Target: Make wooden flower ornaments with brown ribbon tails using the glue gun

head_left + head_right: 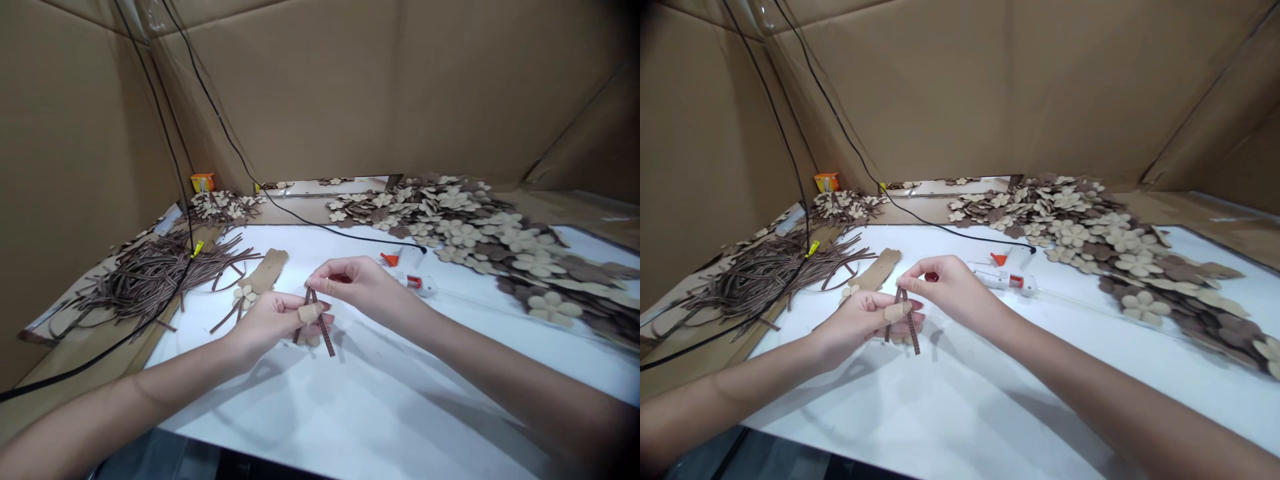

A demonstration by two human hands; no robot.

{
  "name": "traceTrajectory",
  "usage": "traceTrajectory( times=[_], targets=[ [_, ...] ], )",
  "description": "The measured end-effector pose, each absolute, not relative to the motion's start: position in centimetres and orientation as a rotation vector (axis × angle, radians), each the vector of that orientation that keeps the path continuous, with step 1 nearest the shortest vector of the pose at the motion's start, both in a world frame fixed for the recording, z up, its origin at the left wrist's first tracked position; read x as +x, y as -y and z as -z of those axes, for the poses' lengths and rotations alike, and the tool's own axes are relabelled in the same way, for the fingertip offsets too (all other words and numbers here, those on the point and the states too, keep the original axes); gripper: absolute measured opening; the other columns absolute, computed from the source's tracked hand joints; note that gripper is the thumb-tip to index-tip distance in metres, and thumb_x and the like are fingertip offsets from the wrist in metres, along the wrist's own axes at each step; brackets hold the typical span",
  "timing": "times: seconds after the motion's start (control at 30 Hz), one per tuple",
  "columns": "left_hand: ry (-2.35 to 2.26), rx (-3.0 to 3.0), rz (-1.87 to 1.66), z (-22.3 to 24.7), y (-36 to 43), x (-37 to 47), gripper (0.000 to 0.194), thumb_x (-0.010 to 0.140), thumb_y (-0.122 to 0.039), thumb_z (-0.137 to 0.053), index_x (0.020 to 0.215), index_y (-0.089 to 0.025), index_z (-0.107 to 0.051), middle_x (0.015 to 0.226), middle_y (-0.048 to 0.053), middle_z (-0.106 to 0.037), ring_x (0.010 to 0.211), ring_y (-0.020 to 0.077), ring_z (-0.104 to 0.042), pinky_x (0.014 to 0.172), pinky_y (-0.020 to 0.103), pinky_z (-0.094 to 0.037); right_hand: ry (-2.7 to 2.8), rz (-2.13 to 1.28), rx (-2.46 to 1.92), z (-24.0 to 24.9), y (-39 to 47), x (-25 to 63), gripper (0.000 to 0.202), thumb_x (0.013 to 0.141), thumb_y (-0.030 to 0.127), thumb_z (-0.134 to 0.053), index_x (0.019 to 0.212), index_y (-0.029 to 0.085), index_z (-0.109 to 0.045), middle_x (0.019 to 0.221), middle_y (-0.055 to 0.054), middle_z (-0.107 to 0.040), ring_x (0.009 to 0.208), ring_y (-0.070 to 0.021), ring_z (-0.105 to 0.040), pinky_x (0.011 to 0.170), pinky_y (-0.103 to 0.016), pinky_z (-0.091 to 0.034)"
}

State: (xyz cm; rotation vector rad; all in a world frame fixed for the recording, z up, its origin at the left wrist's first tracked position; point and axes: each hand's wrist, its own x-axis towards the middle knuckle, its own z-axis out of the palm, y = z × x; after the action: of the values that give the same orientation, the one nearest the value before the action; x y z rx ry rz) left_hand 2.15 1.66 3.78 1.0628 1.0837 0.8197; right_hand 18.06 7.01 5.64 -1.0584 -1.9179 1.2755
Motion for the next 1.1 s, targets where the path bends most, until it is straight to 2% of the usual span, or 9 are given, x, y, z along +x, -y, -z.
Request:
traceTrajectory(
  times=[0.23, 0.3, 0.4, 0.53, 0.63, 0.73, 0.9, 1.0, 1.1],
  targets=[
    [-1.051, 1.122, -0.845, -3.4, -1.2, 2.3, 0.033, 0.073, -0.043, -0.067, 0.069, -0.011, -0.07, 0.069, 0.008, -0.066, 0.086, 0.0215, -0.061, 0.063, 0.024, -0.041, 1.874, -1.297, -1.055, -5.2, -6.8, 17.9, 0.025, 0.073, 0.041, -0.062, 0.066, 0.017, -0.066, 0.062, 0.0, -0.06, 0.061, -0.0132, -0.051, 0.055, -0.025, -0.036],
    [-1.009, 1.102, -0.842, -3.4, -1.2, 2.2, 0.031, 0.074, -0.041, -0.067, 0.074, -0.01, -0.07, 0.079, 0.01, -0.068, 0.086, 0.0221, -0.062, 0.066, 0.026, -0.043, 1.856, -1.321, -1.048, -5.2, -6.8, 18.0, 0.026, 0.073, 0.042, -0.063, 0.067, 0.016, -0.066, 0.059, 0.001, -0.059, 0.059, -0.0127, -0.05, 0.054, -0.024, -0.036],
    [-0.931, 1.025, -0.866, -3.6, -1.3, 1.8, 0.03, 0.074, -0.034, -0.066, 0.094, -0.012, -0.068, 0.103, 0.014, -0.067, 0.094, 0.0263, -0.063, 0.075, 0.032, -0.048, 1.831, -1.367, -1.018, -5.3, -6.7, 18.1, 0.029, 0.073, 0.044, -0.062, 0.066, 0.017, -0.066, 0.059, 0.001, -0.059, 0.059, -0.0127, -0.052, 0.055, -0.024, -0.038],
    [-0.885, 1.096, -0.922, -3.9, -1.8, 1.0, 0.032, 0.075, -0.029, -0.055, 0.098, -0.011, -0.068, 0.105, 0.015, -0.067, 0.1, 0.0316, -0.061, 0.081, 0.04, -0.049, 1.795, -1.361, -0.977, -5.5, -6.5, 18.1, 0.027, 0.074, 0.042, -0.063, 0.066, 0.017, -0.066, 0.065, 0.0, -0.064, 0.064, -0.0139, -0.056, 0.062, -0.025, -0.042],
    [-0.946, 1.2, -0.96, -4.2, -2.2, 0.7, 0.03, 0.077, -0.028, -0.052, 0.093, -0.01, -0.069, 0.099, 0.013, -0.069, 0.1, 0.0311, -0.061, 0.081, 0.04, -0.05, 1.794, -1.362, -0.939, -5.7, -6.3, 18.1, 0.024, 0.076, 0.039, -0.061, 0.068, 0.017, -0.067, 0.069, -0.001, -0.067, 0.067, -0.0155, -0.059, 0.065, -0.026, -0.044],
    [-1.021, 1.243, -0.968, -4.4, -2.3, 0.9, 0.027, 0.078, -0.032, -0.057, 0.092, -0.011, -0.07, 0.093, 0.012, -0.07, 0.095, 0.0287, -0.063, 0.082, 0.038, -0.05, 1.814, -1.376, -0.899, -5.7, -6.1, 18.1, 0.024, 0.078, 0.037, -0.058, 0.07, 0.017, -0.067, 0.07, -0.003, -0.068, 0.069, -0.0171, -0.061, 0.067, -0.029, -0.045],
    [-1.049, 1.305, -0.947, -4.4, -2.1, 1.1, 0.025, 0.08, -0.032, -0.058, 0.084, -0.01, -0.07, 0.087, 0.011, -0.07, 0.084, 0.0251, -0.066, 0.08, 0.035, -0.051, 1.857, -1.217, -0.905, -5.8, -5.9, 18.1, 0.021, 0.079, 0.032, -0.057, 0.068, 0.017, -0.066, 0.068, -0.002, -0.065, 0.065, -0.0156, -0.059, 0.062, -0.027, -0.044],
    [-1.009, 1.32, -0.953, -4.3, -2.0, 1.0, 0.025, 0.082, -0.03, -0.056, 0.088, -0.011, -0.07, 0.09, 0.01, -0.07, 0.085, 0.0251, -0.066, 0.08, 0.035, -0.052, 1.891, -1.123, -0.936, -5.8, -5.9, 18.1, 0.022, 0.08, 0.032, -0.057, 0.066, 0.017, -0.066, 0.067, -0.001, -0.065, 0.064, -0.0146, -0.058, 0.06, -0.026, -0.042],
    [-1.033, 1.297, -0.968, -4.4, -2.0, 1.2, 0.026, 0.08, -0.033, -0.06, 0.09, -0.011, -0.068, 0.091, 0.01, -0.069, 0.089, 0.0252, -0.065, 0.08, 0.034, -0.052, 1.851, -1.213, -0.89, -5.5, -5.9, 18.1, 0.022, 0.08, 0.034, -0.057, 0.07, 0.017, -0.066, 0.068, -0.002, -0.065, 0.066, -0.0155, -0.06, 0.061, -0.026, -0.044]
  ],
)
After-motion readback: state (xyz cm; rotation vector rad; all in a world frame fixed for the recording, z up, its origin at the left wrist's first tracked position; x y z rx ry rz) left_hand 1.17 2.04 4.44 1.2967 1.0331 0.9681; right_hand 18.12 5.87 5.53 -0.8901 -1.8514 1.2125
